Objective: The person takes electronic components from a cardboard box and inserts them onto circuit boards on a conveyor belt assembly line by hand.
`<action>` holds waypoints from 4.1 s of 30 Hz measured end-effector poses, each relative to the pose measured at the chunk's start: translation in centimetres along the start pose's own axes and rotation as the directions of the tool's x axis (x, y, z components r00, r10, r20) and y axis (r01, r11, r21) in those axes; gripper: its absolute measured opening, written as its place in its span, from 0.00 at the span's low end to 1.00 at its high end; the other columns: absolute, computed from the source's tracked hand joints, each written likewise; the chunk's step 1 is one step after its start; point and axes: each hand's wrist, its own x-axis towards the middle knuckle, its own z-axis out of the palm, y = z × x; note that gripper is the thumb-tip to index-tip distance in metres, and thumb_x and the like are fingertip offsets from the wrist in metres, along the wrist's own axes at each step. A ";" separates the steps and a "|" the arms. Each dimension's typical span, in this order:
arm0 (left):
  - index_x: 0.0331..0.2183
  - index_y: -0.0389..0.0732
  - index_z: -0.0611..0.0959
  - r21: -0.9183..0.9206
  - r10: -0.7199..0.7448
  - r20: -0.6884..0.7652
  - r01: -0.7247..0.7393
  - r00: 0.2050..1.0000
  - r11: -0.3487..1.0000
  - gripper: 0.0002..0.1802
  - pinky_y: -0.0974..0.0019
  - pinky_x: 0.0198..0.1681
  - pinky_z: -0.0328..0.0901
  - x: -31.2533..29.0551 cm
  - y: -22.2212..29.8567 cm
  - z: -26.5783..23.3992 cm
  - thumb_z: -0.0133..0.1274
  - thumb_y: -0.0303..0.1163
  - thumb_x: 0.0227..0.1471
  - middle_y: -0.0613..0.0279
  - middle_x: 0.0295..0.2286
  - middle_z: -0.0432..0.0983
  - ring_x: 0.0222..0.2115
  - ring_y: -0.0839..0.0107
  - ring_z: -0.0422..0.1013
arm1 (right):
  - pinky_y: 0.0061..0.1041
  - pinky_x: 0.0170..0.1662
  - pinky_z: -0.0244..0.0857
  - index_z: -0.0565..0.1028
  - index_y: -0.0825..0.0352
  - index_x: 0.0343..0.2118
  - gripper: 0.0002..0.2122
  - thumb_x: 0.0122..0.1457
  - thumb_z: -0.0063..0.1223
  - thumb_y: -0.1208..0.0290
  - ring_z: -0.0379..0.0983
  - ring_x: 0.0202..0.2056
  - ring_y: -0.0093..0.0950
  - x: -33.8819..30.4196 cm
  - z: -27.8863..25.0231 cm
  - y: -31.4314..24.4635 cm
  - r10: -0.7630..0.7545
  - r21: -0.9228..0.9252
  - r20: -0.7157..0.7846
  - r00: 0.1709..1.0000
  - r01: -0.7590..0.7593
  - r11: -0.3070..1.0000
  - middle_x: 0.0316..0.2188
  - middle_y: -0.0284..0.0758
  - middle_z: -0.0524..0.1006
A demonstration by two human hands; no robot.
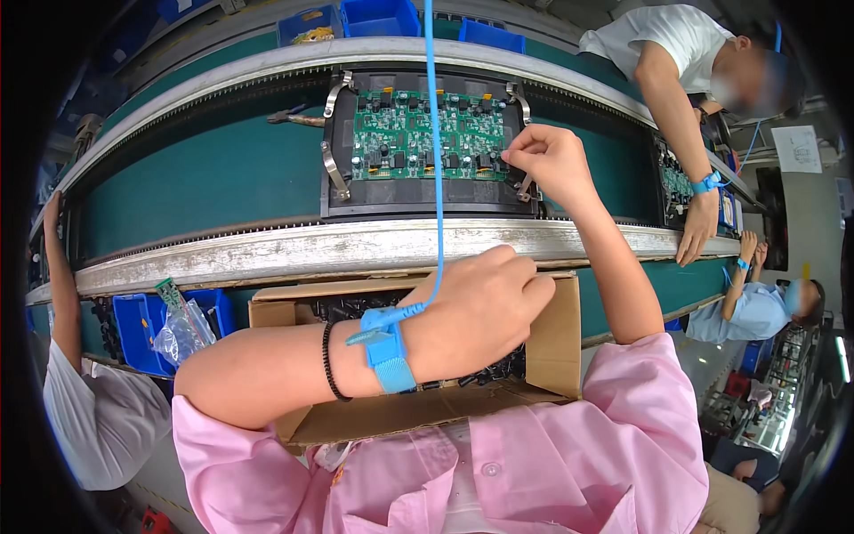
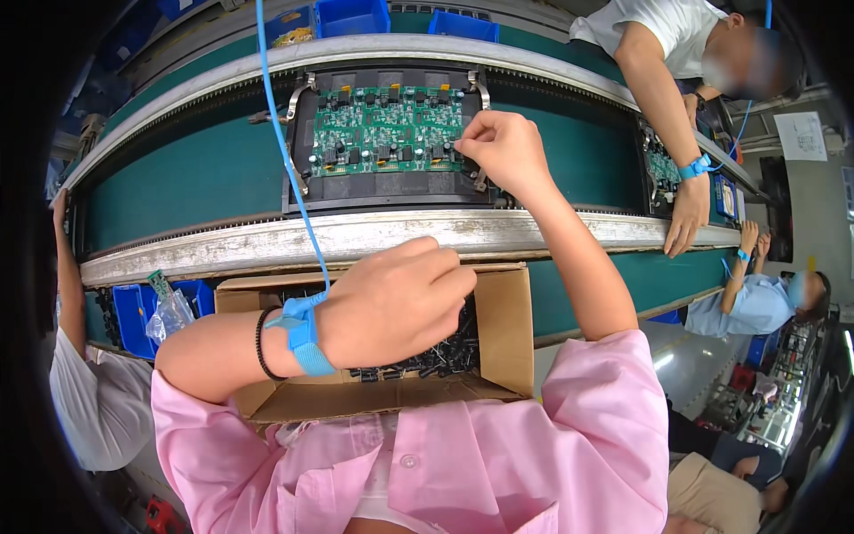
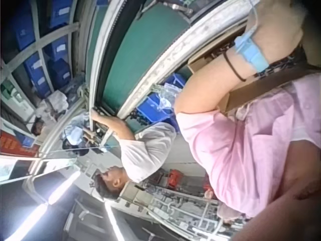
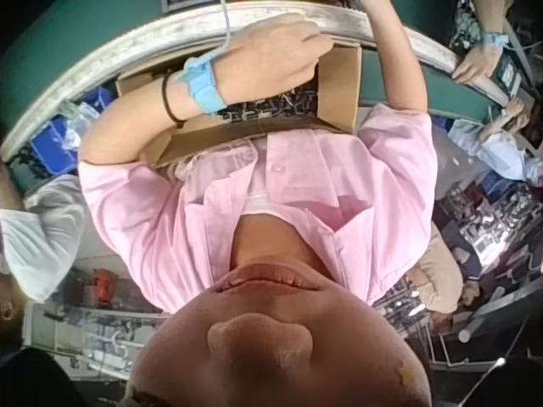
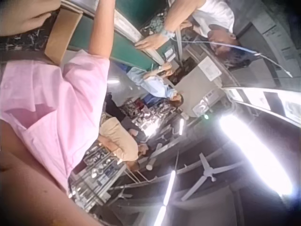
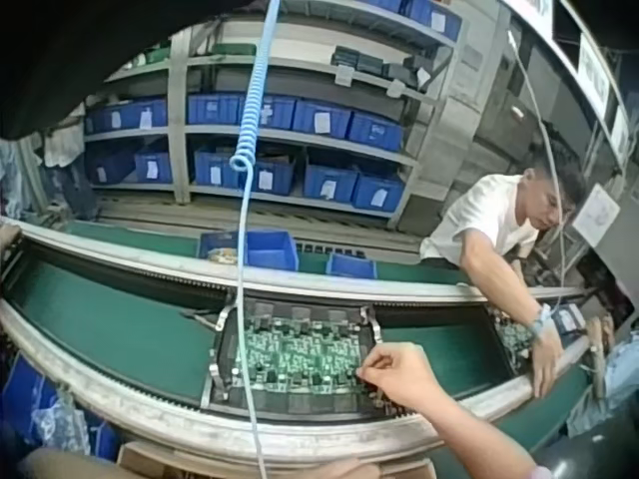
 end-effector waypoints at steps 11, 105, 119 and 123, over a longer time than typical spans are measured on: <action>0.27 0.39 0.72 -0.117 0.035 0.215 -0.009 0.976 0.993 0.07 0.62 0.33 0.65 -0.5 -0.8 -0.8 0.52 0.23 0.41 0.57 0.25 0.69 0.28 0.60 0.67 | 0.16 0.22 0.57 0.78 0.69 0.20 0.03 0.47 0.59 0.78 0.62 0.17 0.17 -0.1 0.4 0.7 0.010 0.054 -0.009 1.000 -0.009 0.999 0.14 0.29 0.73; 0.23 0.36 0.83 -0.498 -0.632 -0.221 0.472 0.743 0.728 0.06 0.64 0.24 0.65 1.4 -8.1 -4.2 0.53 0.27 0.39 0.57 0.18 0.76 0.18 0.62 0.70 | 0.16 0.31 0.65 0.78 0.71 0.24 0.06 0.40 0.63 0.82 0.68 0.25 0.18 0.3 -1.1 -6.0 -0.579 0.209 -0.147 0.802 0.597 0.774 0.29 0.33 0.81; 0.24 0.36 0.82 -0.245 -0.453 -0.107 0.418 0.885 0.875 0.05 0.70 0.20 0.61 1.1 -7.8 -5.8 0.53 0.22 0.40 0.63 0.17 0.74 0.15 0.73 0.64 | 0.28 0.32 0.69 0.76 0.72 0.33 0.08 0.49 0.56 0.76 0.74 0.32 0.33 -10.7 -1.2 -8.8 -0.518 0.099 0.696 0.498 0.647 0.756 0.38 0.43 0.77; 0.22 0.34 0.82 -0.096 -0.239 -0.014 0.236 0.971 0.967 0.07 0.61 0.22 0.65 1.4 -6.2 -5.3 0.50 0.25 0.37 0.54 0.17 0.75 0.16 0.58 0.67 | 0.29 0.30 0.68 0.77 0.69 0.27 0.04 0.47 0.53 0.77 0.72 0.28 0.35 -13.6 1.8 -6.0 -0.429 -0.251 0.745 0.512 0.810 0.531 0.29 0.43 0.77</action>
